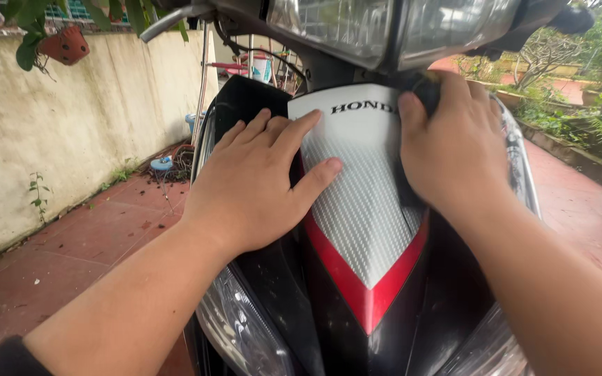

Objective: The person wipes the front fairing of a Honda motorcycle with a dark cloth, focusing on the white and red area below the headlight. The person uses circular and back-and-forth motions to clean the surface.

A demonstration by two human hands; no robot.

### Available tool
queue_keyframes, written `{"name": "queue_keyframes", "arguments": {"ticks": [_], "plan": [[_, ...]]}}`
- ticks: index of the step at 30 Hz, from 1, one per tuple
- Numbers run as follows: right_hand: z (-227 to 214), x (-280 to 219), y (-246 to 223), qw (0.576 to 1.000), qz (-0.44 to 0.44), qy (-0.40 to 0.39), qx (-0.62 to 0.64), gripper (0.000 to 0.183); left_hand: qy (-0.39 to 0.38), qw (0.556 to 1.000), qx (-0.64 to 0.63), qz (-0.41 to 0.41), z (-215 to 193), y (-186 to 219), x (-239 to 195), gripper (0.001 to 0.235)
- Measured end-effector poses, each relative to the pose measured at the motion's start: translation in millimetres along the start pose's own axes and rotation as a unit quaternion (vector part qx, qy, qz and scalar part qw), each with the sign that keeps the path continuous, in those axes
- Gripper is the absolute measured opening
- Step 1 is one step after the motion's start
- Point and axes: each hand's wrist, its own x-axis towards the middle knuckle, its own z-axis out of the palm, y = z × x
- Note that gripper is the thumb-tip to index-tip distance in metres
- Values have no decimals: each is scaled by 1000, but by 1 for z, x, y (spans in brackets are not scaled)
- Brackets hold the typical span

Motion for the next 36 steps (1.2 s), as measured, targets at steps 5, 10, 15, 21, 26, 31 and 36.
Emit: {"name": "queue_keyframes", "arguments": {"ticks": [5,10,15,21,26,31,36], "plan": [[-26,-55,-42,995,5,52,85,54,1,1000,-6,-7,1,0,1,90],[-66,-168,-54,984,-161,3,-80,96,28,1000,-2,9,2,-1,0,87],[-36,-73,-30,994,-107,-8,-6,59,-1,1000,-4,-3,-1,-1,1,90],[-28,-37,-26,999,-5,-38,7,65,-14,1000,-9,-9,-3,2,1,91],[-66,-157,-40,986,-161,20,-46,86,-2,1000,-6,-9,0,1,-1,89],[-79,-113,0,970,-227,-89,-18,78,6,1000,-8,-1,0,-1,-1,90],[-64,-113,-10,988,-149,-14,-44,66,-2,1000,-5,-4,-1,0,0,90]]}}
